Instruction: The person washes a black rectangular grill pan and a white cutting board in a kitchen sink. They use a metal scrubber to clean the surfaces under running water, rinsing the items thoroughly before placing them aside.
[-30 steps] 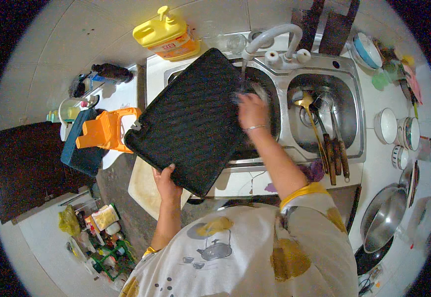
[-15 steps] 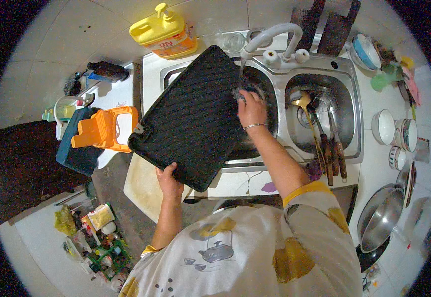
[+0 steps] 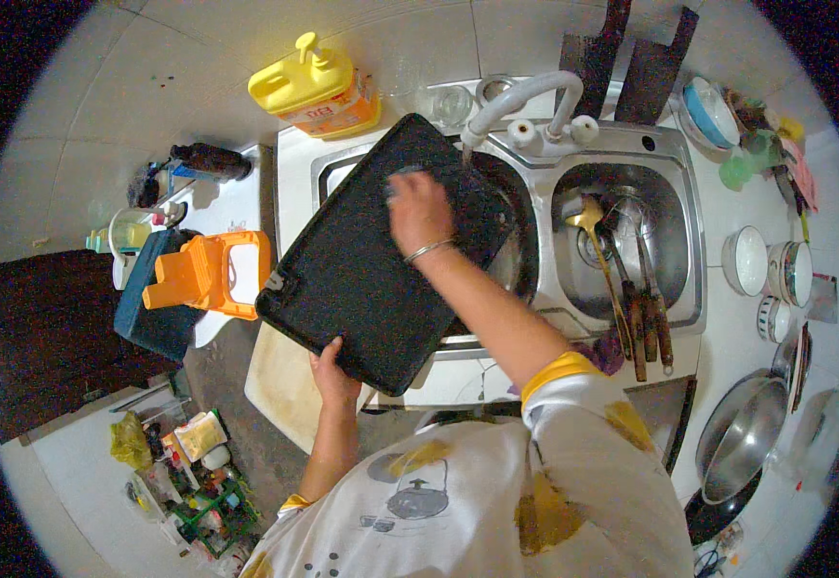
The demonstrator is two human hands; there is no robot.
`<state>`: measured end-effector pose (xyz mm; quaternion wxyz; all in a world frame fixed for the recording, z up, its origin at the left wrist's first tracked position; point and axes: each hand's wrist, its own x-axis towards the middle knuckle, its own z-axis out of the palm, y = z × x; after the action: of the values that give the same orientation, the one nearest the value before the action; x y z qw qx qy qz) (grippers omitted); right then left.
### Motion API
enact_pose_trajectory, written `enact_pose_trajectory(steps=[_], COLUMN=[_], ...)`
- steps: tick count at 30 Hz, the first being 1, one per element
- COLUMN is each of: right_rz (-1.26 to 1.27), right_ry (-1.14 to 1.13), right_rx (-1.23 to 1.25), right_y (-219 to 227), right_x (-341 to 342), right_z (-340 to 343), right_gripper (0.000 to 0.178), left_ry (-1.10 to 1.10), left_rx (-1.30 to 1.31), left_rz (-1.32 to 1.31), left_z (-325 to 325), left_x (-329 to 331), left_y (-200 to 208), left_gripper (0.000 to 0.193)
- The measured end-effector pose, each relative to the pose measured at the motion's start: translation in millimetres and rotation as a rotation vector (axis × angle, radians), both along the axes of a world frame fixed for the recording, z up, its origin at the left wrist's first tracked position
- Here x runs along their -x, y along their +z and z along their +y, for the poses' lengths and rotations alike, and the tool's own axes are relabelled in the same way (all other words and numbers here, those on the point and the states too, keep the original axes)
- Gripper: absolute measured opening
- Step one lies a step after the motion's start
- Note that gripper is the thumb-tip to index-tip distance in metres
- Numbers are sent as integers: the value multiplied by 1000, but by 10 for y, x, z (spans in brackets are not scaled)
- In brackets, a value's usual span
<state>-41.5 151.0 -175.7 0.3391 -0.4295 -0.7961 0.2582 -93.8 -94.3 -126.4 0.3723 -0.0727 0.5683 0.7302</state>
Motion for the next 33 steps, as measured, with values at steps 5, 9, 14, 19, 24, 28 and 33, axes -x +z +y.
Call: enact_pose_trajectory(steps=[5,9,14,19,24,28,33], right_rz=[-31,91,-13,-144,-43,-91,48], right_ry=[-53,-180,-114,-289,-338,-105,257], right_rx=[-69,-125,-178,58,72,33,-30], right_y=[-189,22,-60,-253,-6,183,428], right_x=[-84,56,483,73,462,458,10], right_z=[500,657,660,806,922,348,-588], right_gripper=[19,26,32,33,28,24,25], left_ry=[16,39,-14,38,-13,-23,-16], left_rx=[-12,-62,84,75,80,112,53], left_rz=[-9,-71,153,105,179,219,214], left_z=[-97,-141,-61,20,7,-43,4], left_x=[128,188,65,-56,-45,-23,-51], left_y=[-84,-268,-101,55,37,-39,43], left_gripper=[40,41,46,41,42,40,40])
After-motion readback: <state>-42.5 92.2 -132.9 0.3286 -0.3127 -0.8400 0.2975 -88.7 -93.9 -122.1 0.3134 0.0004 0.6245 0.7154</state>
